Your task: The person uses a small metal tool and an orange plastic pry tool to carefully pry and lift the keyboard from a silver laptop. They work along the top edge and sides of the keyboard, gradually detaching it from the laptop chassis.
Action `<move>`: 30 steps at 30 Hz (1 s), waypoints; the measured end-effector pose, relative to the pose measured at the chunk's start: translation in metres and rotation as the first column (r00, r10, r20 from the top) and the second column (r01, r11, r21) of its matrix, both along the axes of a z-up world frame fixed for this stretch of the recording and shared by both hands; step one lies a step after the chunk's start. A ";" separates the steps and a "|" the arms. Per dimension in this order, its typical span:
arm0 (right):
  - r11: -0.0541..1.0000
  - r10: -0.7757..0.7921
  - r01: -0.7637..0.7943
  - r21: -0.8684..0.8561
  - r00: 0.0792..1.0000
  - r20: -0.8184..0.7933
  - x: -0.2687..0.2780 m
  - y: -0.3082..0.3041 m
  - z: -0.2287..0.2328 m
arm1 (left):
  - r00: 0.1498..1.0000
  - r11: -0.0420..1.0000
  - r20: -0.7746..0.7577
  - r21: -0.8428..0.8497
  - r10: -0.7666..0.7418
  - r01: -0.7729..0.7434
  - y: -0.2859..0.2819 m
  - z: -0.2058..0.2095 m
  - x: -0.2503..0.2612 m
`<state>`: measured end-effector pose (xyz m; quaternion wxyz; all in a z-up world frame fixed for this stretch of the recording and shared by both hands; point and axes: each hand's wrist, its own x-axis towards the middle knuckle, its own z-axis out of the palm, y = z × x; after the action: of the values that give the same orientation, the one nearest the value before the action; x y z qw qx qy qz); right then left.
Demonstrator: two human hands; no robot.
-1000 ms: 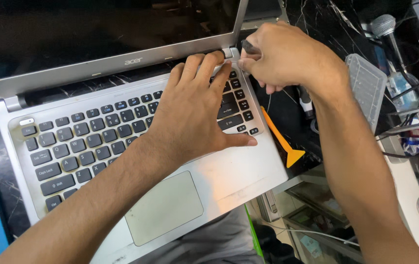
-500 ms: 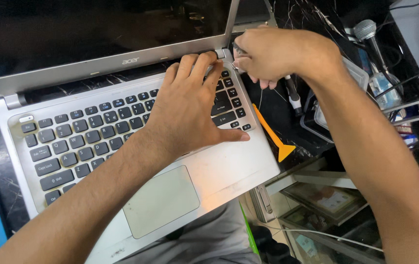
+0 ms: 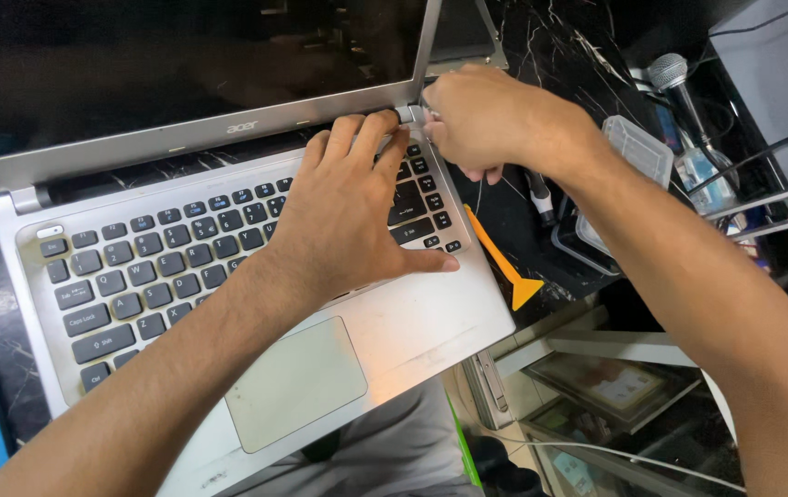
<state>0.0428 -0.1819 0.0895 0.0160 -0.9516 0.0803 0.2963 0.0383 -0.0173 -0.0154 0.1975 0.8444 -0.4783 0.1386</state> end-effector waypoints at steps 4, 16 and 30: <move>0.992 0.042 -0.035 -0.122 0.998 0.052 -0.006 0.006 -0.003 | 0.999 0.998 -0.039 -0.058 -0.038 0.035 0.000 0.000 0.000; 0.866 -0.280 0.309 0.393 0.951 -0.131 0.004 -0.047 -0.014 | 1.000 1.000 -0.025 0.005 -0.010 0.010 -0.001 0.003 0.000; 0.982 -0.092 0.112 0.150 0.986 -0.136 0.002 -0.008 0.018 | 0.999 0.999 -0.042 -0.041 -0.025 0.023 0.001 0.002 0.000</move>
<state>0.0446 -0.1902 0.1079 0.1011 -0.9209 0.1062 0.3611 0.0380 -0.0166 -0.0133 0.2261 0.8371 -0.4813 0.1280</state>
